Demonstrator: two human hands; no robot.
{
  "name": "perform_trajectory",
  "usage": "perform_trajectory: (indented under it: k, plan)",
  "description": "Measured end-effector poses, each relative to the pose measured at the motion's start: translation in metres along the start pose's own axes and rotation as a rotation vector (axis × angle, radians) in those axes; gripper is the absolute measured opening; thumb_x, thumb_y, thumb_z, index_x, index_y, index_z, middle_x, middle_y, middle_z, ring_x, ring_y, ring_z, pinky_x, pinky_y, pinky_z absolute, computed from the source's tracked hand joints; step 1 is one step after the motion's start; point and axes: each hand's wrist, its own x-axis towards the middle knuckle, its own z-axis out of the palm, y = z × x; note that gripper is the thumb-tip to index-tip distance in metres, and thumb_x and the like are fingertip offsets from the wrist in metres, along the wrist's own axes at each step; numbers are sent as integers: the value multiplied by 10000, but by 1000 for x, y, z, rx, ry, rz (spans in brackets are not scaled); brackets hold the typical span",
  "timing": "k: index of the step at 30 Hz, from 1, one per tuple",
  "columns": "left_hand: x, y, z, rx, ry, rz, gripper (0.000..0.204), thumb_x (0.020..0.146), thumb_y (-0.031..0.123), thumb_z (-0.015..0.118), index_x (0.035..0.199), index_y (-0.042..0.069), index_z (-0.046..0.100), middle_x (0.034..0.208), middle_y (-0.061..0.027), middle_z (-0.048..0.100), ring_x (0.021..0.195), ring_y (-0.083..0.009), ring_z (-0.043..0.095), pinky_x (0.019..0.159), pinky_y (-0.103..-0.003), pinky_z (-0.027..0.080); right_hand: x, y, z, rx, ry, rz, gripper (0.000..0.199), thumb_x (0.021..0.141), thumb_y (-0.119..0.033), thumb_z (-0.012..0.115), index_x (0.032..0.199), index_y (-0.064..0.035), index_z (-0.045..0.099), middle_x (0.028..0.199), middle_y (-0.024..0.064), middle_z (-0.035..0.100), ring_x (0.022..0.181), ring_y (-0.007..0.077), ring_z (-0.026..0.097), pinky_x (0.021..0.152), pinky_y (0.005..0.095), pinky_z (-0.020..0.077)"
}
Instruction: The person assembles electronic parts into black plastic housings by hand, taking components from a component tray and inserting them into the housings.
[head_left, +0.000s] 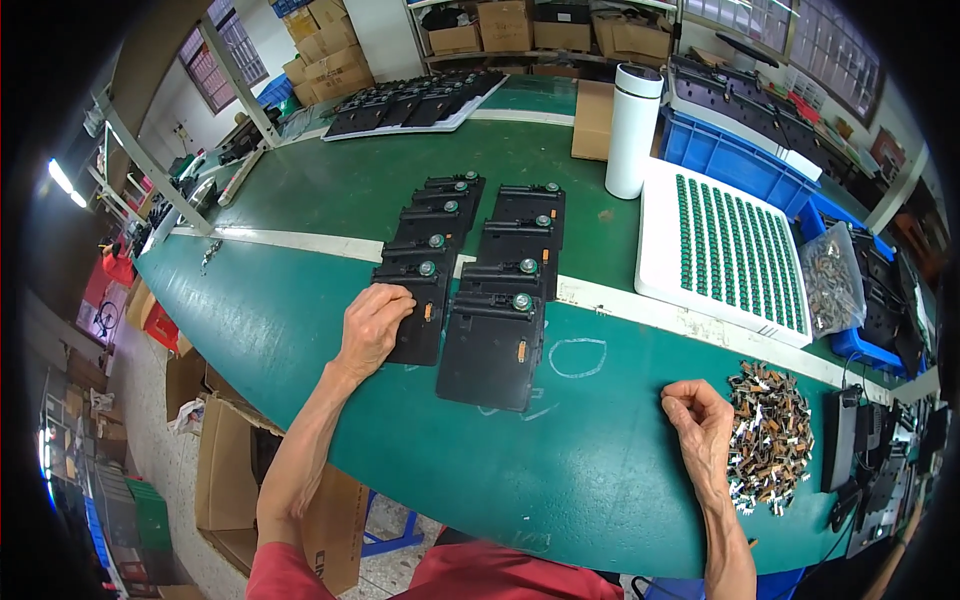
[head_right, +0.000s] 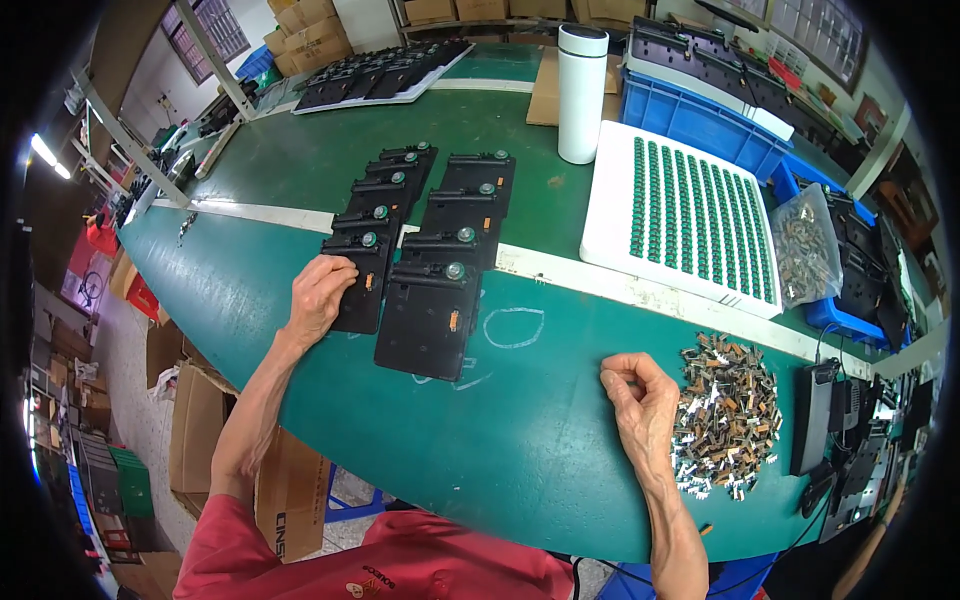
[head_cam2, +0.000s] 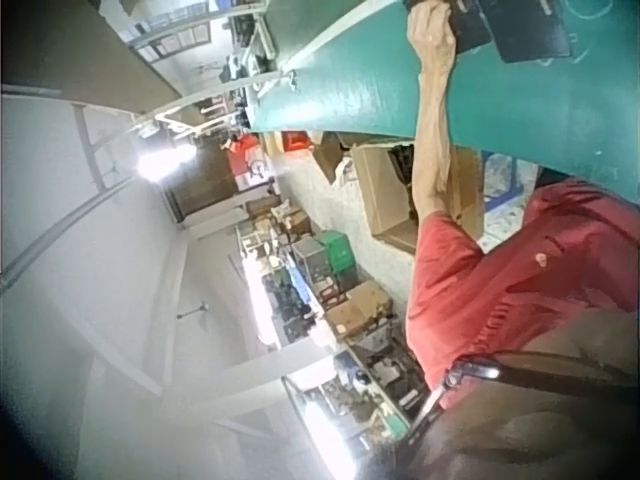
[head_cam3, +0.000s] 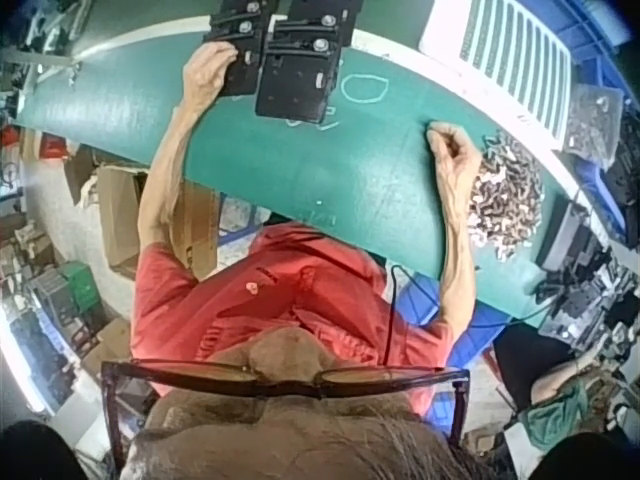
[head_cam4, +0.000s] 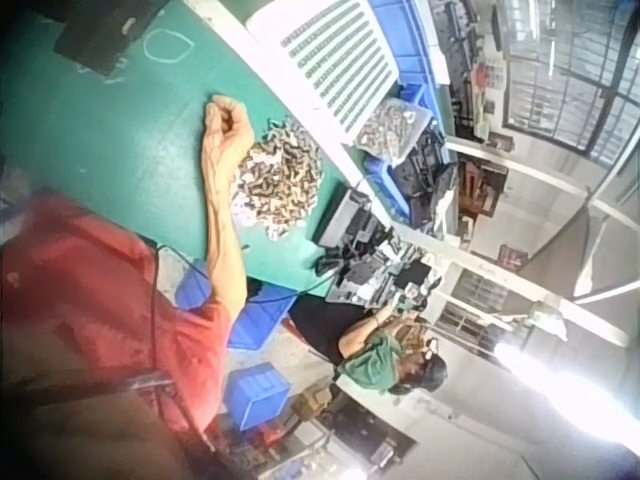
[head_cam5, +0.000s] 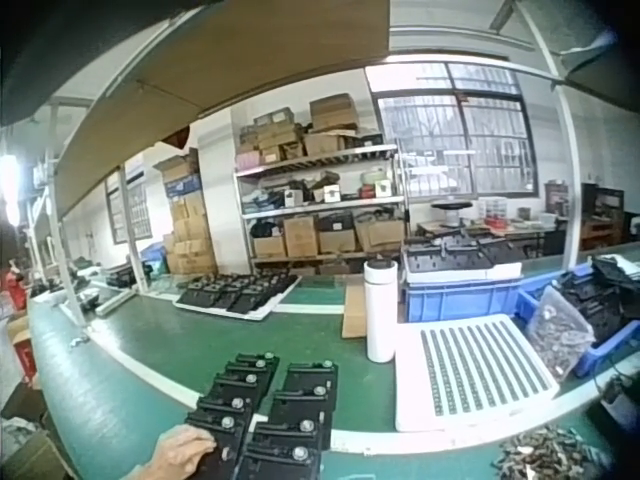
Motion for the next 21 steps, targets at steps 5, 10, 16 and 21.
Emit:
perform_trajectory:
  k: [5,10,16,21]
  plan:
    - [-1,9,-23,67,69,-46,208,710,-50,726,901,0,663,933,-100,655,871,-279,637,747,-374,513,0,-1,1,-12,-4,5,84,851,3,655,930,14,682,800,8,649,688,63,525,636,216,450]
    - [-47,3,-86,263,193,-315,249,779,-46,693,1024,-5,673,1101,-140,634,1008,-308,612,861,-377,498,0,5,-2,-1,2,-21,93,848,7,654,936,18,683,801,10,654,689,64,528,639,216,453]
    - [-263,-48,-201,843,110,-812,482,851,76,653,1320,28,552,1291,-203,550,1179,-369,528,1021,-465,406,0,2,-1,18,-26,-35,86,855,3,648,931,27,680,811,21,657,717,69,551,669,218,464]
    - [-457,-14,-211,545,-436,-1779,784,842,392,668,1491,79,361,1443,-303,388,1346,-484,339,1132,-521,268,1,-1,2,-4,-35,-50,89,865,-10,639,937,26,676,813,16,649,728,70,553,685,218,465]
